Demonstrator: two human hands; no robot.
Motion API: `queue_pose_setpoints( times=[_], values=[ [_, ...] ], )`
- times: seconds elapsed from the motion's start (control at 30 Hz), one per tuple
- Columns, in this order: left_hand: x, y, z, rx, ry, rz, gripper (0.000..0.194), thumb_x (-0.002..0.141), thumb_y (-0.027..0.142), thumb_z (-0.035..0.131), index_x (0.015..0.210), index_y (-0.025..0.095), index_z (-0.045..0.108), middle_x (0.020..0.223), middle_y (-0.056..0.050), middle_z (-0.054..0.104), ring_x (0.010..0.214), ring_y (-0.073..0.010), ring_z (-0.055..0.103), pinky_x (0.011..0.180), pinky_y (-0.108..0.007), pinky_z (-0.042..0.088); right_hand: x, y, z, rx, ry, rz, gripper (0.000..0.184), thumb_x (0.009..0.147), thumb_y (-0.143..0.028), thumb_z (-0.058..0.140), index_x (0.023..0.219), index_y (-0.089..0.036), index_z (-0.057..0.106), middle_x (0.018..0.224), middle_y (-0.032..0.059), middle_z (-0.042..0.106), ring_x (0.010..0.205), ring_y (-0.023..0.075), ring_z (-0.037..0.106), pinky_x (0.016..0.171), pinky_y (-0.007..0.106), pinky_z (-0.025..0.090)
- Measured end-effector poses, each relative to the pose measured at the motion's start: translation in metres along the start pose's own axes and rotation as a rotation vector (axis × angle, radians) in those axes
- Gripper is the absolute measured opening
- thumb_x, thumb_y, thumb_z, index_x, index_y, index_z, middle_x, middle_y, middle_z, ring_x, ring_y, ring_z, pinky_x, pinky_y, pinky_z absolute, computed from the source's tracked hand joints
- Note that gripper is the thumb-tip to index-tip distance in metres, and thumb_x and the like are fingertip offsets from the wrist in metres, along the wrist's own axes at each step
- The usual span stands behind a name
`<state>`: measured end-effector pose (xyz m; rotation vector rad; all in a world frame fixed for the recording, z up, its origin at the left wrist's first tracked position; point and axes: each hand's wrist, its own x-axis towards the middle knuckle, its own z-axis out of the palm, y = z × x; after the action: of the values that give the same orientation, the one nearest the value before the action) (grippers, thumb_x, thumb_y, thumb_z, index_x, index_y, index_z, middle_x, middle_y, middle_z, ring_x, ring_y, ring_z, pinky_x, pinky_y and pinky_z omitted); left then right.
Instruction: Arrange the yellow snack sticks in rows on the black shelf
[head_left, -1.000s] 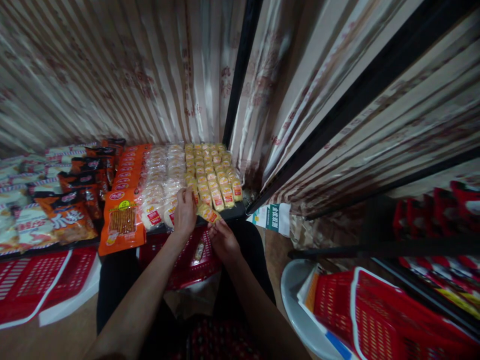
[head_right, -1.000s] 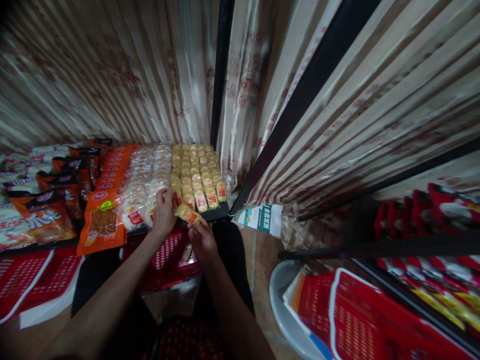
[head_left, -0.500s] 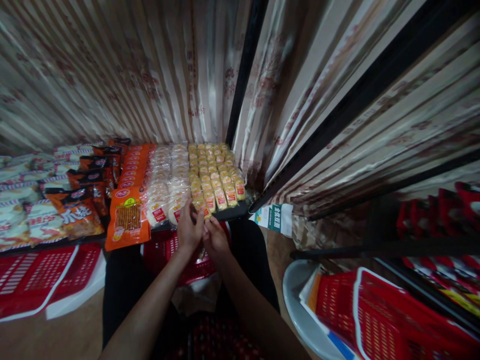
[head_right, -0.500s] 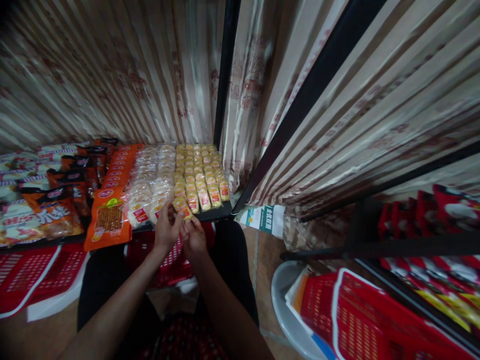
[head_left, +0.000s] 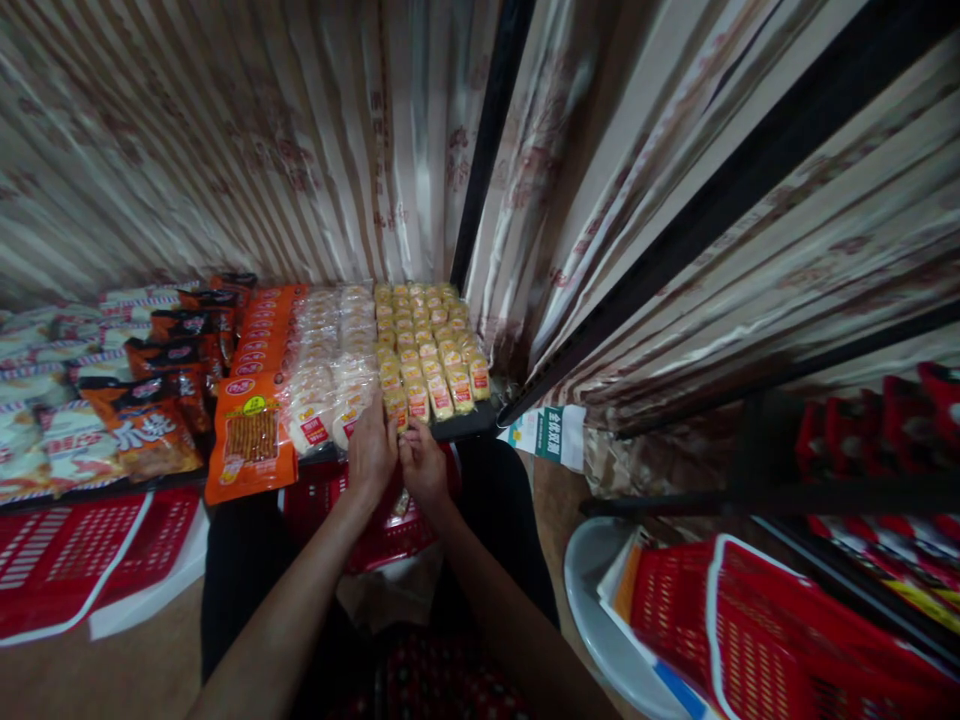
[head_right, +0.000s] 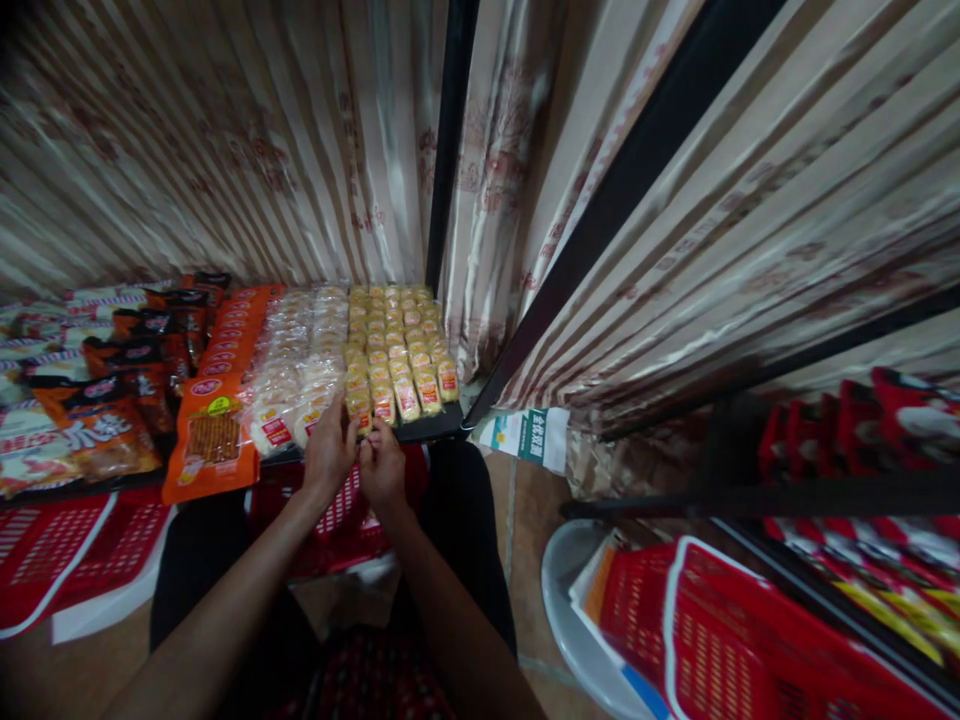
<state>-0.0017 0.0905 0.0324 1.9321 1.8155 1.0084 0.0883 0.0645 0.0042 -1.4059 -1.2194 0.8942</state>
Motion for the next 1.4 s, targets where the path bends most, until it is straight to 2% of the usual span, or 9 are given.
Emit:
queue_pose_setpoints(
  times=[0.13,0.3,0.53,0.67,0.73,0.83,0.97,1.2,1.4],
  values=[
    [0.003,0.001,0.002,0.062,0.039,-0.005,0.050,0.085,0.020,0.043,0.134,0.010,0.037,0.129,-0.019,0.051,0.120,-0.0268,0.049,0.100,-0.043,0.040,0.001,0.002,0.005,0.004,0.013,-0.003,0.031,0.078,-0.021,0.044,0.108,-0.018,0.052,0.090,0.0070,0.067,0.081,0.0168,0.066,0.077,0.029,0.054],
    [0.003,0.002,0.004,0.111,0.070,0.033,0.050,0.084,0.019,0.044,0.134,0.013,0.037,0.125,-0.018,0.046,0.119,-0.0279,0.046,0.095,-0.044,0.044,0.001,0.002,0.003,0.016,0.000,-0.060,0.020,0.079,-0.020,0.044,0.094,-0.020,0.057,0.091,0.0070,0.066,0.084,0.0177,0.064,0.081,0.031,0.051],
    [-0.003,-0.002,0.009,0.110,0.087,0.025,0.046,0.085,0.021,0.044,0.131,0.015,0.040,0.108,-0.013,0.047,0.098,-0.0239,0.053,0.083,-0.039,0.049,0.000,-0.006,-0.005,0.017,-0.008,-0.103,0.020,0.079,-0.019,0.046,0.084,-0.023,0.065,0.085,0.0042,0.064,0.084,0.0188,0.058,0.085,0.032,0.046],
    [-0.005,-0.001,0.012,0.107,0.055,0.048,0.039,0.087,0.022,0.042,0.125,0.012,0.047,0.103,-0.013,0.049,0.091,-0.0226,0.053,0.080,-0.038,0.049,0.003,-0.003,-0.014,-0.035,0.109,-0.145,0.020,0.081,-0.021,0.046,0.088,-0.023,0.065,0.089,0.0060,0.060,0.089,0.0195,0.055,0.087,0.034,0.044],
    [-0.005,-0.002,0.013,0.100,0.047,0.059,0.036,0.088,0.020,0.041,0.122,0.011,0.050,0.101,-0.013,0.050,0.092,-0.0229,0.053,0.080,-0.037,0.048,0.006,0.001,-0.018,-0.082,0.157,-0.167,0.020,0.082,-0.023,0.046,0.088,-0.022,0.065,0.089,0.0078,0.058,0.090,0.0207,0.054,0.087,0.036,0.044],
    [-0.005,-0.005,0.017,0.079,0.065,0.086,0.035,0.087,0.019,0.042,0.120,0.013,0.052,0.103,-0.012,0.050,0.096,-0.0229,0.052,0.084,-0.037,0.047,0.012,0.004,-0.020,-0.126,0.148,-0.188,0.023,0.084,-0.025,0.044,0.090,-0.019,0.065,0.090,0.0103,0.058,0.091,0.0226,0.053,0.088,0.039,0.044],
    [-0.004,-0.010,0.020,0.091,0.098,0.136,0.034,0.089,0.020,0.040,0.121,0.015,0.052,0.105,-0.012,0.052,0.100,-0.0224,0.052,0.087,-0.036,0.047,0.019,0.004,-0.019,-0.053,0.111,-0.174,0.022,0.083,-0.025,0.046,0.092,-0.022,0.065,0.096,0.0094,0.057,0.098,0.0220,0.052,0.094,0.038,0.042],
    [-0.011,-0.015,0.023,0.164,0.103,0.122,0.037,0.091,0.022,0.036,0.124,0.017,0.052,0.107,-0.013,0.052,0.099,-0.0220,0.052,0.080,-0.034,0.048,0.017,0.007,-0.021,0.040,0.073,-0.166,0.021,0.081,-0.023,0.046,0.088,-0.024,0.065,0.101,0.0075,0.058,0.103,0.0203,0.052,0.098,0.038,0.040],
    [-0.018,-0.013,0.023,0.164,0.110,0.116,0.036,0.090,0.022,0.036,0.119,0.017,0.056,0.106,-0.013,0.055,0.097,-0.0213,0.054,0.077,-0.031,0.047,0.004,0.008,-0.025,0.016,0.083,-0.146,0.023,0.080,-0.018,0.042,0.084,-0.023,0.064,0.104,0.0072,0.056,0.098,0.0180,0.054,0.088,0.034,0.046]
  ],
)
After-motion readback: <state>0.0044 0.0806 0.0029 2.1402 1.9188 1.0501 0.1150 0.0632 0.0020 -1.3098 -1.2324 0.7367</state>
